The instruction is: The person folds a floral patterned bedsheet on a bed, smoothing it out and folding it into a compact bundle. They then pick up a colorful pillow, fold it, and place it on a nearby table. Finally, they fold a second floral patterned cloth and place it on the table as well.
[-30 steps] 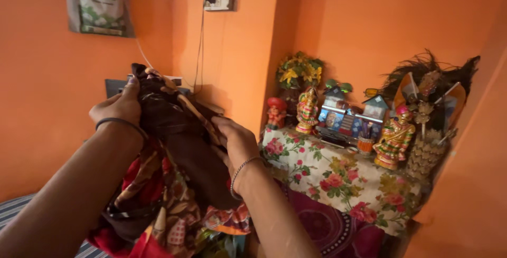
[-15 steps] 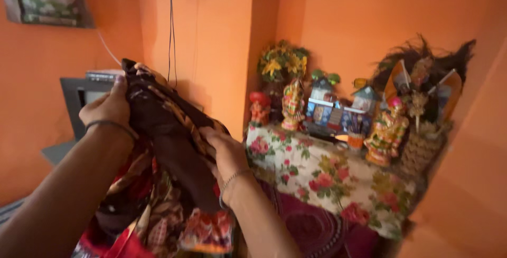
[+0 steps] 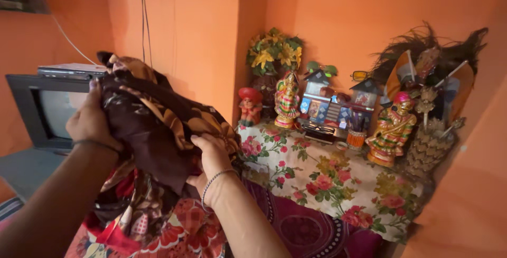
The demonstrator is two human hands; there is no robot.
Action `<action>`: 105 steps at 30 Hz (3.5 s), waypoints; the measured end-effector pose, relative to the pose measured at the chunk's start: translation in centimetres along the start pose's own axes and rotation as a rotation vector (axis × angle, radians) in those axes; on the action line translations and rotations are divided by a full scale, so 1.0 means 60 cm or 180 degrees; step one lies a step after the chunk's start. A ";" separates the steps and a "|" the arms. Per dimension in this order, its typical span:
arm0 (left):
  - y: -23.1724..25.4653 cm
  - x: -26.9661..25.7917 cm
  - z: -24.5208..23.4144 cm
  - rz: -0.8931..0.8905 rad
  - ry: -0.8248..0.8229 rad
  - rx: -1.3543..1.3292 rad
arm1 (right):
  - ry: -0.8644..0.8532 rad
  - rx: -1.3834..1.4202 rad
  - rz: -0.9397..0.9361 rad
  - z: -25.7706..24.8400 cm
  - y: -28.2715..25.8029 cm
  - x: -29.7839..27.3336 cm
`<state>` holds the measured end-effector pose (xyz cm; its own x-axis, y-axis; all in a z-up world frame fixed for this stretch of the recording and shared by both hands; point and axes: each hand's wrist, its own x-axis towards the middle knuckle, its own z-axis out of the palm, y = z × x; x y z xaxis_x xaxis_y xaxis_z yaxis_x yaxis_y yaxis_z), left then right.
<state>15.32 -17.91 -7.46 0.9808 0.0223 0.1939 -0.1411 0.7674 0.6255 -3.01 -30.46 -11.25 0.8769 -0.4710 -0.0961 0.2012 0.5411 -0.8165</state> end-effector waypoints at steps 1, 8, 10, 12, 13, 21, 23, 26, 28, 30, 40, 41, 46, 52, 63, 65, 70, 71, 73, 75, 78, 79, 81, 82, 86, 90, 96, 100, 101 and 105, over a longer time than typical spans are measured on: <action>-0.013 0.004 -0.008 -0.0037 0.0034 0.0074 | -0.0047 0.0199 0.0096 -0.006 0.007 0.023; -0.103 0.031 -0.096 -0.0328 0.0515 0.0390 | -0.0075 0.0826 0.0582 -0.057 0.112 0.116; -0.128 0.044 -0.131 -0.0383 0.0682 0.0416 | -0.0126 0.0842 0.0649 -0.074 0.137 0.130; -0.147 0.064 -0.170 -0.0521 0.0558 0.0186 | -0.0224 0.0848 0.0639 -0.085 0.154 0.140; -0.157 0.079 -0.188 -0.0590 0.0498 0.0068 | -0.0241 0.0944 0.0605 -0.087 0.155 0.148; -0.255 0.225 -0.318 -0.0762 0.0328 0.1181 | -0.0409 0.0996 0.0738 -0.096 0.188 0.177; -0.272 0.251 -0.341 -0.0930 -0.0099 0.1782 | -0.0394 0.0992 0.0790 -0.102 0.196 0.187; -0.252 0.285 -0.343 0.0064 -0.1035 0.4669 | -0.0287 0.0875 0.0743 -0.103 0.202 0.191; -0.222 0.278 -0.298 -0.0362 -0.0522 0.5358 | -0.0233 0.0840 0.0692 -0.103 0.200 0.190; -0.185 0.237 -0.242 -0.0080 -0.0031 0.5639 | -0.0226 0.0891 0.0675 -0.105 0.200 0.189; -0.122 -0.100 -0.123 0.2826 -0.1574 0.5218 | -0.0232 0.0935 0.0748 -0.112 0.206 0.198; -0.125 -0.106 -0.132 0.2849 -0.1586 0.5458 | -0.0327 0.0889 0.0714 -0.110 0.201 0.197; -0.160 -0.071 -0.178 0.2142 -0.1680 0.6393 | -0.0174 0.0560 0.0603 -0.093 0.173 0.171; -0.195 0.008 -0.229 0.1468 -0.1633 0.6854 | -0.0349 -0.0044 0.0058 -0.057 0.189 0.163; -0.215 0.026 -0.253 0.1354 -0.1624 0.6947 | 0.0314 -0.4700 -0.3490 -0.040 0.193 0.046; -0.202 0.022 -0.239 0.1291 -0.1693 0.6731 | -0.0147 -0.5024 -0.3182 -0.037 0.201 0.045; -0.150 -0.023 -0.213 0.2246 -0.1754 0.5595 | -0.0160 -0.5344 -0.2486 -0.041 0.225 0.059; -0.144 -0.034 -0.207 0.2440 -0.1749 0.5506 | -0.0074 -0.5336 -0.2348 -0.041 0.228 0.067; -0.135 -0.071 -0.206 0.2752 -0.1771 0.5357 | -0.0004 -0.5352 -0.2247 -0.046 0.234 0.070; -0.133 -0.097 -0.213 0.2887 -0.1795 0.5520 | -0.0004 -0.5428 -0.2411 -0.053 0.233 0.077; -0.145 -0.094 -0.227 0.2495 -0.1761 0.5984 | -0.0076 -0.5479 -0.2109 -0.053 0.233 0.077; -0.151 -0.089 -0.238 0.2242 -0.1745 0.6178 | -0.0074 -0.5413 -0.2336 -0.054 0.235 0.072; -0.162 -0.078 -0.257 0.2054 -0.1620 0.6331 | -0.0041 -0.5266 -0.2782 -0.057 0.233 0.057; -0.169 -0.073 -0.265 0.1965 -0.1551 0.6390 | 0.0118 -0.5353 -0.2897 -0.058 0.234 0.049; -0.188 -0.049 -0.285 0.1530 -0.1561 0.6553 | 0.0400 -0.5579 -0.3027 -0.055 0.244 0.013; -0.201 -0.043 -0.296 0.1527 -0.1542 0.6653 | 0.0440 -0.5590 -0.2445 -0.045 0.262 -0.003; -0.189 -0.054 -0.284 0.1622 -0.1536 0.6485 | 0.0574 -0.5431 -0.2083 -0.046 0.263 -0.021; -0.174 -0.066 -0.274 0.1863 -0.1569 0.6229 | 0.0767 -0.4847 -0.2461 -0.053 0.273 -0.048; -0.173 -0.071 -0.272 0.1817 -0.1562 0.6332 | 0.0788 -0.4783 -0.2461 -0.052 0.277 -0.055; -0.164 -0.071 -0.253 0.1890 -0.1474 0.6302 | 0.0666 -0.5305 -0.1649 -0.040 0.281 -0.069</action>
<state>14.59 -15.80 -25.90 0.7235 -0.4116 0.5542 -0.5714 -0.8076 0.1461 -4.31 -21.05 -25.95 0.7802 -0.4943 0.3833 -0.3223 -0.8429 -0.4308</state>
